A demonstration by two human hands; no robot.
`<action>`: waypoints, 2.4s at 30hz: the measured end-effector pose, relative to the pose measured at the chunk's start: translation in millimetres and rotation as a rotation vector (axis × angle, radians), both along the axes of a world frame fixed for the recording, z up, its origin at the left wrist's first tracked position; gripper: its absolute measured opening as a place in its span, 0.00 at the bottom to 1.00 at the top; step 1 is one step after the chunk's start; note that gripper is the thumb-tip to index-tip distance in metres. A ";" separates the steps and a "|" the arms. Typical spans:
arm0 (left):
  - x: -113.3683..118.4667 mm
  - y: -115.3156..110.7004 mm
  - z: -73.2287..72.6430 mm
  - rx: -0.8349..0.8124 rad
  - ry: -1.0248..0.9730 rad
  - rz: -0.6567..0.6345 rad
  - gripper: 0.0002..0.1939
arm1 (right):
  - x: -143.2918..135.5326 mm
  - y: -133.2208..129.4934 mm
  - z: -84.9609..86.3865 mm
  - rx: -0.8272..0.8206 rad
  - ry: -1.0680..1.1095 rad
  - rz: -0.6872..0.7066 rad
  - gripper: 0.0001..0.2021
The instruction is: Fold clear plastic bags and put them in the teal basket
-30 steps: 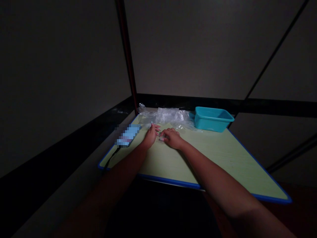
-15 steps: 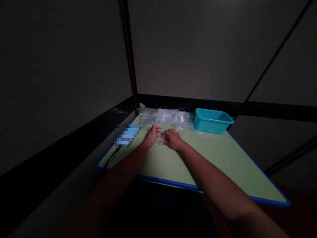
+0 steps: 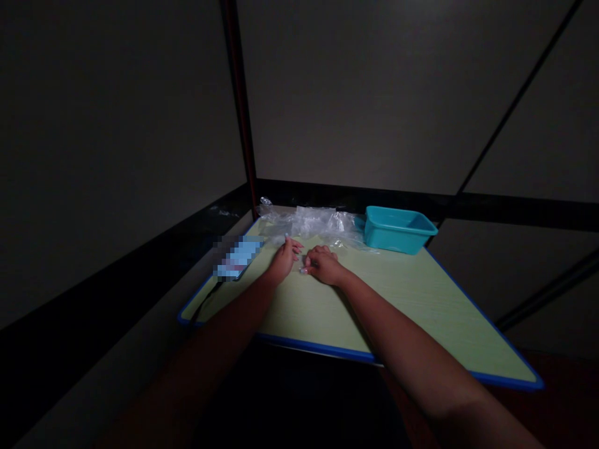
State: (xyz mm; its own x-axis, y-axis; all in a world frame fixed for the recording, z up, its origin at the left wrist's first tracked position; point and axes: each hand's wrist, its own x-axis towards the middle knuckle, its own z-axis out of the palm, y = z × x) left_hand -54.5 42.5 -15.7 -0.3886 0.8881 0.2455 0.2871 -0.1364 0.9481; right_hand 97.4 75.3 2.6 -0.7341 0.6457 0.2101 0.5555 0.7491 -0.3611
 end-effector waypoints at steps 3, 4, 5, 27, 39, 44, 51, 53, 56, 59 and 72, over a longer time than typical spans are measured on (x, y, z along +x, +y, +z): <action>1.0 -2.0 0.9 0.012 0.044 -0.012 0.36 | 0.7 0.4 -0.3 -0.016 0.054 -0.018 0.06; 1.1 -2.8 1.0 0.019 0.064 -0.018 0.35 | 0.9 0.4 -0.1 -0.021 0.071 -0.026 0.05; 1.1 -3.5 1.0 0.026 0.088 -0.020 0.35 | 1.1 0.5 0.2 -0.026 0.086 -0.031 0.05; 0.6 -9.3 9.2 0.010 0.509 -0.174 0.28 | 9.1 29.3 -4.2 -0.021 0.383 -0.031 0.07; -5.8 -2.7 1.6 0.055 0.465 -0.190 0.16 | 20.2 4.6 20.5 0.083 0.025 0.029 0.15; -7.4 -2.4 1.3 0.054 0.455 -0.200 0.15 | 12.9 -6.5 20.2 0.183 -0.016 0.021 0.11; -7.3 -2.6 1.1 0.044 0.437 -0.213 0.16 | 9.6 -2.9 17.2 0.228 -0.088 0.037 0.10; -7.0 -1.7 0.3 0.039 0.435 -0.214 0.17 | 9.5 -3.5 17.1 0.233 -0.092 0.038 0.11; -6.4 -0.9 -0.8 0.034 0.436 -0.209 0.17 | 9.6 -4.8 17.0 0.230 -0.100 0.038 0.12; -5.9 -1.0 -0.8 0.030 0.445 -0.200 0.18 | 9.8 -5.2 16.3 0.230 -0.118 0.019 0.12; -7.4 -2.7 0.9 0.018 0.487 -0.191 0.17 | 7.4 -7.1 14.4 0.183 -0.162 -0.053 0.07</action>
State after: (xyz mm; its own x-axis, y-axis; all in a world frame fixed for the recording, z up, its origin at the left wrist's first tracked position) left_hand -61.9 39.8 -14.8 -0.0571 0.9259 0.3734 0.6623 -0.2447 0.7081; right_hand 104.8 68.2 16.9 -0.7340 0.6461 0.2093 0.6352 0.7622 -0.1251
